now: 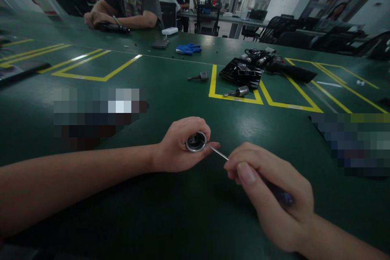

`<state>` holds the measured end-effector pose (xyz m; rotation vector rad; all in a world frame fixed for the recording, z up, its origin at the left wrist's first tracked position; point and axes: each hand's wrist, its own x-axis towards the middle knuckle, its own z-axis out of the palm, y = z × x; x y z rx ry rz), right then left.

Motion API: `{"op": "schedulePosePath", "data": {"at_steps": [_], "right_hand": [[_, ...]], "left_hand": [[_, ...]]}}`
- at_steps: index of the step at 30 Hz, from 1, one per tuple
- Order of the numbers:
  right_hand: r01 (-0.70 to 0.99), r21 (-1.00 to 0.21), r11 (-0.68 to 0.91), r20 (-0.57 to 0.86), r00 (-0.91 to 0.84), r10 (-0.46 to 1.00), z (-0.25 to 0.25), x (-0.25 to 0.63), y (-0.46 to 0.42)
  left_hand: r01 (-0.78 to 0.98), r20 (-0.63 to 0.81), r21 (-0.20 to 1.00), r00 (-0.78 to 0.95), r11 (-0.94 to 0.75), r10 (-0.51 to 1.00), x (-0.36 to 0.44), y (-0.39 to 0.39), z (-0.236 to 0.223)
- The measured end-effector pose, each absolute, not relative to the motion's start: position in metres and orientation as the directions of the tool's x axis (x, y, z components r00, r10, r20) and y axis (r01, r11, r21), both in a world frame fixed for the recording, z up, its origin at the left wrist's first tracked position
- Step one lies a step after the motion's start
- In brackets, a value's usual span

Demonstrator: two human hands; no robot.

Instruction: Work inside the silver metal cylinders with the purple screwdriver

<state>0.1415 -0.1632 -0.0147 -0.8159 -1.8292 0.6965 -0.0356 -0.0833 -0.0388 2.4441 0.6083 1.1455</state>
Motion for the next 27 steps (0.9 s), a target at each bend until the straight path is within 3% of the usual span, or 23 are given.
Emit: {"op": "schedulePosePath", "data": {"at_steps": [15, 27], "right_hand": [[0.272, -0.526, 0.805, 0.654, -0.476, 0.588, -0.0161, 0.1346, -0.1604], [0.33, -0.481, 0.812, 0.658, -0.477, 0.583, -0.0078, 0.1383, -0.163]], "left_hand": [[0.222, 0.649, 0.572, 0.466, -0.789, 0.601, -0.0394, -0.0865, -0.0364], [0.222, 0.648, 0.531, 0.515, -0.818, 0.561, -0.0416, -0.0861, -0.0384]]}}
